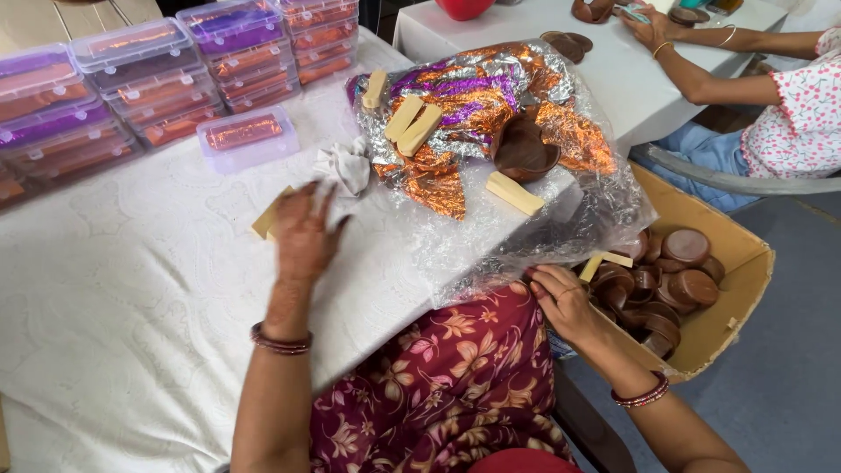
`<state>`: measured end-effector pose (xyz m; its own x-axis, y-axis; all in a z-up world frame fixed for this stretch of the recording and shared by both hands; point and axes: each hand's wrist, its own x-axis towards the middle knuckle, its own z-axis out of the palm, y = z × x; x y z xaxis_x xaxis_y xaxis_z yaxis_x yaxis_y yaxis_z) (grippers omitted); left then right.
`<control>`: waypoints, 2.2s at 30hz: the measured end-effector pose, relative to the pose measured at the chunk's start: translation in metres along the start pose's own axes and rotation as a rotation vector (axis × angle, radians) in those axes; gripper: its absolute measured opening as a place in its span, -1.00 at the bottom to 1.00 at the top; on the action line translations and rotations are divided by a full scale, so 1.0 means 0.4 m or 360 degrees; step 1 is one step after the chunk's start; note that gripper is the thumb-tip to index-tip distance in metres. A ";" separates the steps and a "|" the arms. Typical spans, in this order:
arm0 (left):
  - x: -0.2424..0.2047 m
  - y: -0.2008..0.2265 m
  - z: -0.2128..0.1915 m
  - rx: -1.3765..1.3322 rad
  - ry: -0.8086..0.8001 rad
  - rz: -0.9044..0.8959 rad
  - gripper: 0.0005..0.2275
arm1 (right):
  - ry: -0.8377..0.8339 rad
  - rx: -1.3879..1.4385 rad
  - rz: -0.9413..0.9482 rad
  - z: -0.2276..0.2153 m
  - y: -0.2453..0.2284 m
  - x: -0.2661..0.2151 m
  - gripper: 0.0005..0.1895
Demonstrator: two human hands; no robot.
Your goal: Cleaning wooden blocks with a cloth and wrapping them in metallic foil.
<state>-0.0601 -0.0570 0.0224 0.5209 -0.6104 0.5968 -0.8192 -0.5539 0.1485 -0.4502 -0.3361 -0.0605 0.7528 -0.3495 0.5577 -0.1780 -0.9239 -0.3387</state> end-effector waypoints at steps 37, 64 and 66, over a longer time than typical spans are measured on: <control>-0.027 0.493 -0.049 -0.0777 -0.0370 0.0451 -0.70 | -0.1399 -0.0669 0.0136 0.057 -0.192 0.368 -0.49; 0.138 0.280 0.203 -0.0986 -0.1139 0.0035 -0.26 | -0.0887 0.0861 -0.0374 -0.126 -0.169 0.160 -0.85; 0.102 0.296 0.094 -0.1582 -0.1260 0.0123 -0.24 | -0.0773 0.0950 -0.0483 -0.125 -0.213 0.237 -0.85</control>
<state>-0.1269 -0.1689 0.0348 0.1832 -0.9818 0.0491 -0.5010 -0.0502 0.8640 -0.3953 -0.2984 0.0589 0.9283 0.1344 0.3468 0.3407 -0.6812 -0.6480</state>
